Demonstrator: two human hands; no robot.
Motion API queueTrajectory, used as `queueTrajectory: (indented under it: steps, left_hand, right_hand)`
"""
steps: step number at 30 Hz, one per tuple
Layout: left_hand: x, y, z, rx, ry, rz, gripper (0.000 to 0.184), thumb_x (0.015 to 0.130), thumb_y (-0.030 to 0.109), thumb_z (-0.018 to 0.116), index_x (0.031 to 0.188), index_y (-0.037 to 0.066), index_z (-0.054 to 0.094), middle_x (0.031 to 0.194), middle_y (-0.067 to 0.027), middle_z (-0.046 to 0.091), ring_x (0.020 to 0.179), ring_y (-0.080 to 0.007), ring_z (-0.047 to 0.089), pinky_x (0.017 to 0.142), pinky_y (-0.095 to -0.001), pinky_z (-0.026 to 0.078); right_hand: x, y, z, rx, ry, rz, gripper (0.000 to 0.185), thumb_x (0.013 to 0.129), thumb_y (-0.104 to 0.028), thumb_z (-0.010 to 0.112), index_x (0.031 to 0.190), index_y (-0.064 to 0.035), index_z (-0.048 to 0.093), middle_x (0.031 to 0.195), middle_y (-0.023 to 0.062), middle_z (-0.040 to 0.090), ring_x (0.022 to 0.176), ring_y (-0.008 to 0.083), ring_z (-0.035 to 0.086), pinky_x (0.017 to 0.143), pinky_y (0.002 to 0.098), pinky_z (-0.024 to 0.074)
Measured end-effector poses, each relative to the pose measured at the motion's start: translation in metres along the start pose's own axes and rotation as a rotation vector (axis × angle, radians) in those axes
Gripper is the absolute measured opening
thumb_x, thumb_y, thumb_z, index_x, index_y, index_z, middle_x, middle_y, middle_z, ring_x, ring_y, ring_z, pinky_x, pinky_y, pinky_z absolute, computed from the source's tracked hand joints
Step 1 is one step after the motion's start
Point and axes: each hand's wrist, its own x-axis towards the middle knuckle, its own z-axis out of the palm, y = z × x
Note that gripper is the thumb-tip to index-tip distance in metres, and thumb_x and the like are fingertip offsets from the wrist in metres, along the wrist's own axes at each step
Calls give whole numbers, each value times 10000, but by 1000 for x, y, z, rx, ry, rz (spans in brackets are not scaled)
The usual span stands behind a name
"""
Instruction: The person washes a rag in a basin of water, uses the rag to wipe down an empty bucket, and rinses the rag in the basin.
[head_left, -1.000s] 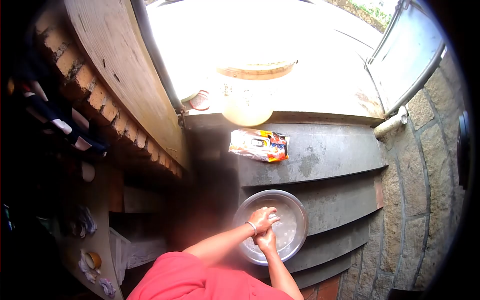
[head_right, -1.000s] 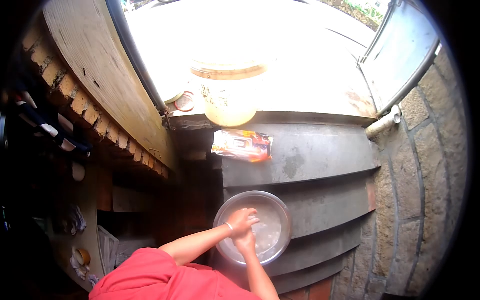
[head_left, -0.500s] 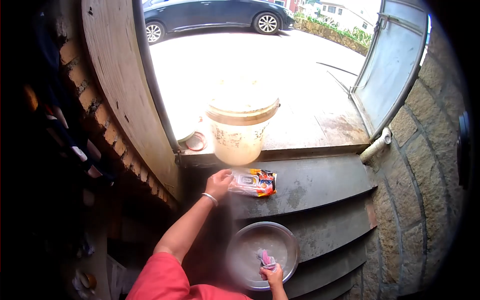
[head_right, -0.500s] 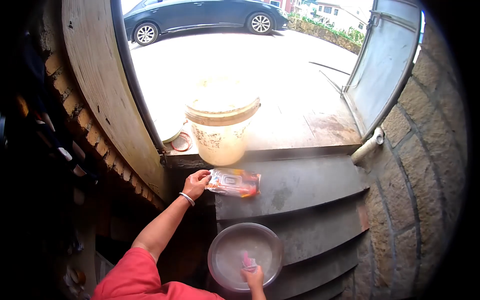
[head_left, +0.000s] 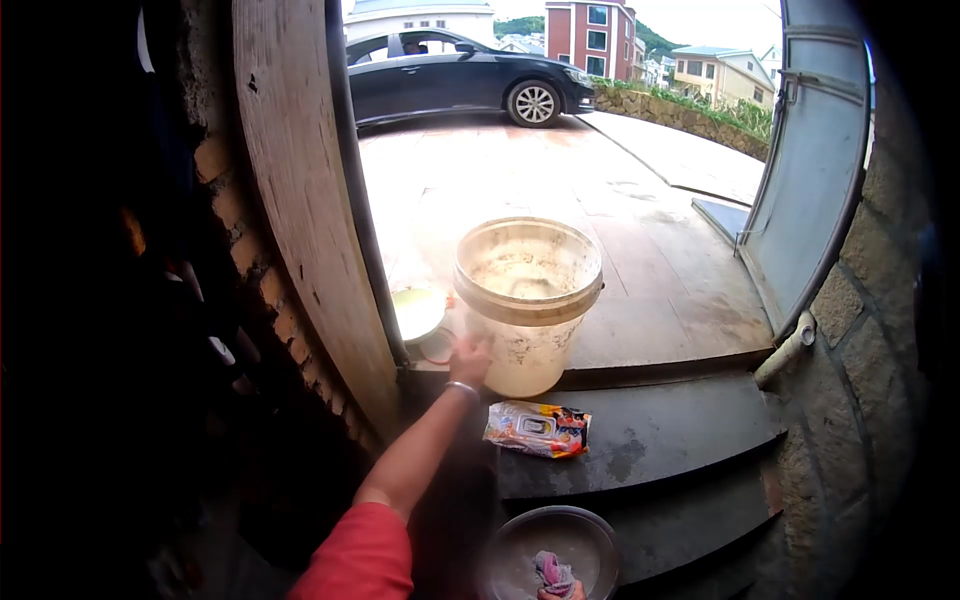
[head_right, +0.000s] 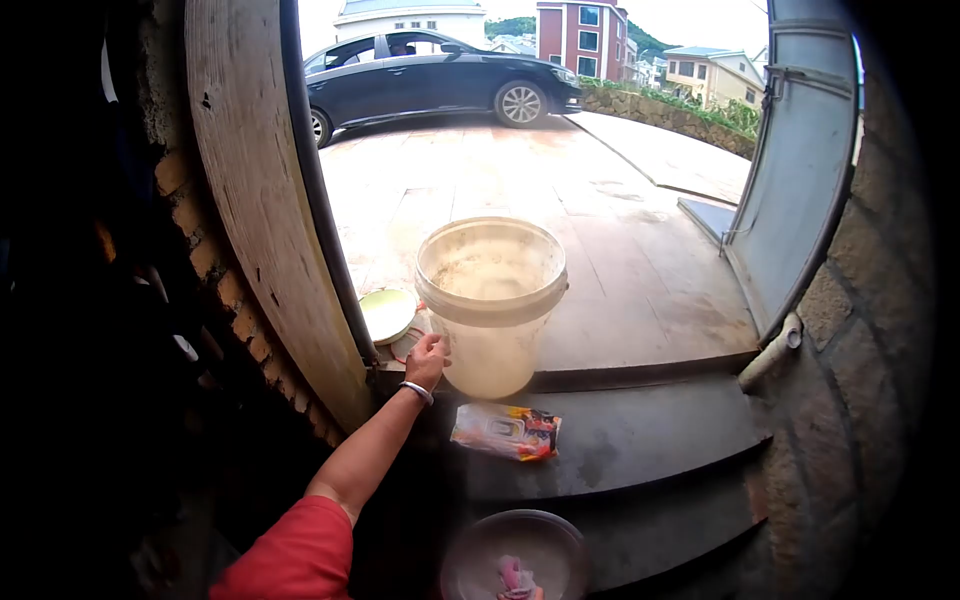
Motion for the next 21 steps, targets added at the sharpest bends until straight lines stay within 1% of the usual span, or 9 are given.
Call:
queueTrajectory:
  steps: [1, 4, 6, 10, 12, 14, 16, 19, 21]
  left_hand:
    - [4, 8, 0, -56, -34, -79, 331, 877, 287, 625, 1077, 23, 636, 874, -102, 682, 726, -162, 647, 657, -290, 519]
    - [-12, -21, 2, 458, -198, 55, 315, 833, 333, 653, 1039, 95, 673, 931, -114, 695, 834, -249, 669, 733, -365, 517]
    - [-28, -47, 8, 726, -350, 143, 353, 810, 346, 668, 1102, 147, 655, 1043, -108, 679, 977, -280, 642, 808, -418, 488]
    - [-43, -63, 25, 1002, -665, 302, 667, 742, 329, 710, 1349, 206, 464, 1399, -79, 457, 1313, -249, 397, 980, -532, 357]
    - [-43, -92, 41, 1057, -742, 375, 775, 691, 367, 749, 1374, 213, 415, 1462, -69, 364, 1364, -244, 314, 990, -558, 332]
    - [-43, -110, 56, 1133, -758, 369, 870, 638, 417, 790, 1381, 214, 385, 1474, -64, 328, 1368, -241, 297, 978, -564, 334]
    - [-43, -119, 62, 1186, -773, 317, 936, 642, 446, 783, 1428, 224, 325, 1482, -73, 311, 1371, -241, 293, 986, -587, 316]
    - [-44, -122, 65, 1255, -815, 292, 906, 717, 548, 692, 1465, 238, 287, 1412, -120, 423, 1324, -255, 365, 973, -548, 305]
    - [-46, -126, 67, 1263, -806, 310, 918, 718, 608, 672, 1460, 215, 299, 1366, -124, 465, 1300, -254, 391, 961, -534, 305]
  right_hand:
    - [-7, -12, -4, 50, 38, 12, 494, 822, -330, 639, 1241, -95, 522, 1189, 109, 519, 1079, 248, 436, 920, 401, 319]
    - [-24, -36, -1, 161, 127, 48, 442, 800, -280, 672, 1173, -81, 542, 1069, 87, 551, 937, 209, 472, 802, 363, 359]
    - [-32, -49, 3, 207, 166, 66, 409, 786, -247, 694, 1129, -72, 556, 988, 73, 572, 842, 182, 496, 723, 338, 386]
    - [-38, -64, 11, 247, 223, 79, 346, 757, -180, 738, 1039, -54, 583, 828, 44, 614, 653, 130, 543, 565, 287, 440]
    - [-37, -68, 14, 220, 241, 80, 325, 754, -162, 743, 1018, -51, 590, 789, 38, 625, 609, 116, 556, 528, 274, 454]
    - [-40, -90, 11, 242, 214, 149, 308, 759, -150, 727, 1016, -53, 585, 799, 44, 632, 625, 112, 563, 534, 275, 459]
    - [-38, -98, 16, 290, 210, 164, 300, 762, -144, 720, 1015, -58, 583, 802, 46, 634, 629, 111, 565, 534, 271, 461]
    - [-35, -87, 22, 324, 213, 150, 293, 768, -140, 712, 1022, -74, 582, 810, 51, 638, 642, 117, 574, 541, 271, 467]
    - [-36, -79, 26, 351, 219, 149, 289, 772, -137, 706, 1027, -84, 581, 816, 54, 641, 651, 121, 579, 545, 270, 472]
